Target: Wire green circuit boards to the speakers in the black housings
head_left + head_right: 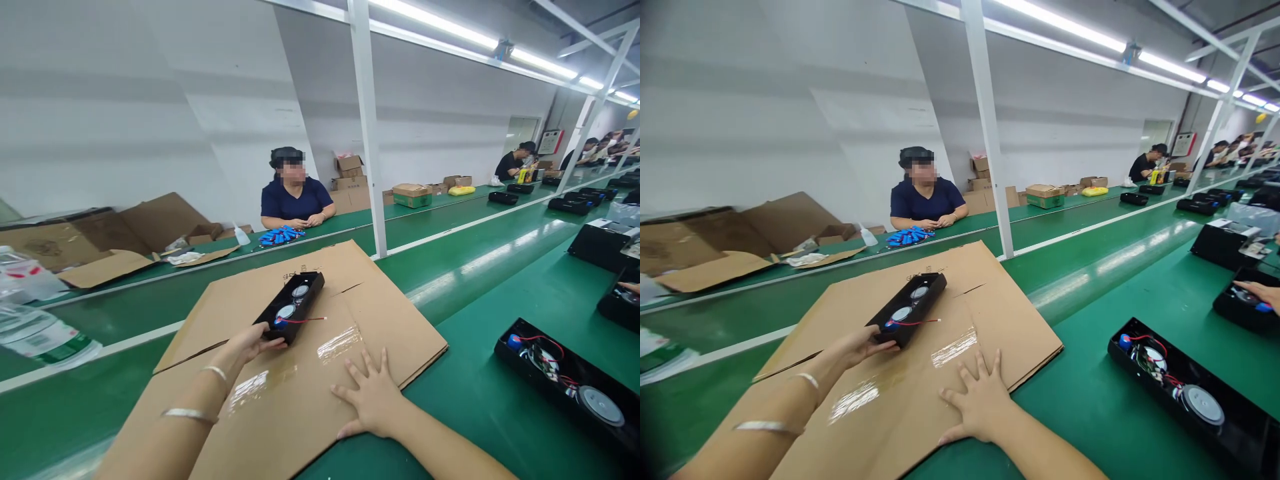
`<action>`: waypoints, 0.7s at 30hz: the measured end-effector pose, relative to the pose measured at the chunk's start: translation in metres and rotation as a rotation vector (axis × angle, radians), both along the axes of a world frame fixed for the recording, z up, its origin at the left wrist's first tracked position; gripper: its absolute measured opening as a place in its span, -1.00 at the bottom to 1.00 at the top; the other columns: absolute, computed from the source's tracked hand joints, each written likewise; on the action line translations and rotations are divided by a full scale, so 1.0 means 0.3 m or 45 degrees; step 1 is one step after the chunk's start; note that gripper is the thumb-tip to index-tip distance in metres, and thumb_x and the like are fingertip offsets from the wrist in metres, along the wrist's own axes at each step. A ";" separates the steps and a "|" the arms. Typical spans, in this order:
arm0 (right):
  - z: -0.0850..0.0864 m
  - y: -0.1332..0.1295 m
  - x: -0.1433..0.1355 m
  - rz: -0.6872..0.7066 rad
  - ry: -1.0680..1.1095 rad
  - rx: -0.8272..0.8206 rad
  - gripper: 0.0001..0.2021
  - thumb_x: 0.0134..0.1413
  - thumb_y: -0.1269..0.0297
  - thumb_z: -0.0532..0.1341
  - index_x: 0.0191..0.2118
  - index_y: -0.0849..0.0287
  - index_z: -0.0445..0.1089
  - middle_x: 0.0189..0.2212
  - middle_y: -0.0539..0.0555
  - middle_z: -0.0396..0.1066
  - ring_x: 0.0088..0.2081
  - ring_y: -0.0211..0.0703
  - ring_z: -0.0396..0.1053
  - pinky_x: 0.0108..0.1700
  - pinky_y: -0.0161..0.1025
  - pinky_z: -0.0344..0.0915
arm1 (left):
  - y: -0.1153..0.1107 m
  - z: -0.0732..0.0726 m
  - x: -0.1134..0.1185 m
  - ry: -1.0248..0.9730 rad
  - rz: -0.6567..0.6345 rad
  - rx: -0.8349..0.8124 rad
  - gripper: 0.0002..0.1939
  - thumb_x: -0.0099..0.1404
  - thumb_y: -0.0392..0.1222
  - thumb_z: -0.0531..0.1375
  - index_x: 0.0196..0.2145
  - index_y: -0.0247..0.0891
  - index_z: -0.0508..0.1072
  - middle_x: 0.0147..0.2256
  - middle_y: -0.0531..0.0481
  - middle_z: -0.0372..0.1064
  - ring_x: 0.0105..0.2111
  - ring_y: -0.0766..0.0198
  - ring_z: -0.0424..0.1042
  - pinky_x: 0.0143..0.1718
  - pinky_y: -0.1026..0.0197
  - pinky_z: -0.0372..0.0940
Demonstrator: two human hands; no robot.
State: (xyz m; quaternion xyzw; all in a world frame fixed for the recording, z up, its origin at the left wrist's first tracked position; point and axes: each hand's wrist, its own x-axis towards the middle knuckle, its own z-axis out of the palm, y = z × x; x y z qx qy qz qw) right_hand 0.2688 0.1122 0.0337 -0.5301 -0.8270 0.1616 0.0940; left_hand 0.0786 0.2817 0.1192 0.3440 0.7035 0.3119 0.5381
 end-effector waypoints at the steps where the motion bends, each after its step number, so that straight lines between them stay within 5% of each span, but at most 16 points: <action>1: -0.006 0.013 0.004 -0.011 -0.011 0.028 -0.26 0.03 -0.36 -0.10 0.23 -0.04 0.07 0.27 0.22 -0.21 0.25 0.40 -0.43 0.08 0.50 -0.51 | -0.041 0.014 -0.025 -0.013 -0.019 0.009 -0.73 0.34 -0.35 0.04 0.01 -0.36 0.24 -0.30 -0.04 0.40 -0.51 0.37 0.43 -0.61 0.36 0.37; 5: -0.037 0.057 0.024 -0.034 -0.027 0.141 -0.28 0.02 -0.35 -0.05 0.22 -0.07 0.08 0.27 0.17 -0.14 0.25 0.40 -0.31 0.09 0.52 -0.41 | -0.239 0.069 -0.150 -0.072 -0.113 0.084 -0.80 0.24 -0.47 0.03 -0.17 -0.51 0.34 -0.51 -0.13 0.45 -0.58 0.24 0.48 -0.56 0.27 0.45; 10: -0.083 0.070 0.054 -0.096 0.003 0.247 -0.37 0.08 -0.14 0.12 0.17 0.16 0.19 0.21 0.23 0.04 0.23 0.31 -0.09 0.16 0.43 -0.31 | -0.553 0.078 -0.292 -0.113 -0.131 0.070 -0.66 -0.02 -0.39 0.20 -0.22 -0.36 0.39 -0.52 -0.05 0.50 -0.58 0.16 0.50 -0.57 0.22 0.45; 14: -0.092 0.038 0.136 -0.210 0.081 0.318 -0.60 0.22 0.25 -0.07 0.03 0.36 0.31 0.05 0.27 0.28 0.10 -0.02 0.21 0.18 0.02 0.11 | -0.777 0.006 -0.330 -0.166 -0.340 0.051 -0.41 -0.13 -0.33 0.17 -0.05 -0.25 0.28 -0.54 0.12 0.45 -0.65 0.34 0.38 -0.71 0.37 0.33; 16: -0.084 0.006 0.203 -0.302 0.112 0.346 -0.52 0.22 0.22 -0.17 -0.03 0.42 0.34 -0.07 0.33 0.37 -0.03 -0.01 0.35 0.01 -0.05 0.31 | -0.841 -0.043 -0.326 -0.192 -0.470 0.020 -0.38 -0.15 -0.36 0.08 -0.03 -0.29 0.22 -0.57 0.17 0.41 -0.70 0.45 0.29 -0.76 0.48 0.24; 21: -0.077 -0.139 0.369 -0.478 0.219 0.534 -0.54 0.16 0.02 -0.11 -0.17 0.17 0.43 -0.22 0.17 0.46 -0.18 0.01 0.43 -0.21 -0.10 0.43 | -0.871 -0.160 -0.292 -0.280 -0.701 -0.084 -0.48 -0.23 -0.42 0.05 -0.20 -0.30 0.27 -0.63 0.20 0.36 -0.78 0.46 0.26 -0.83 0.46 0.21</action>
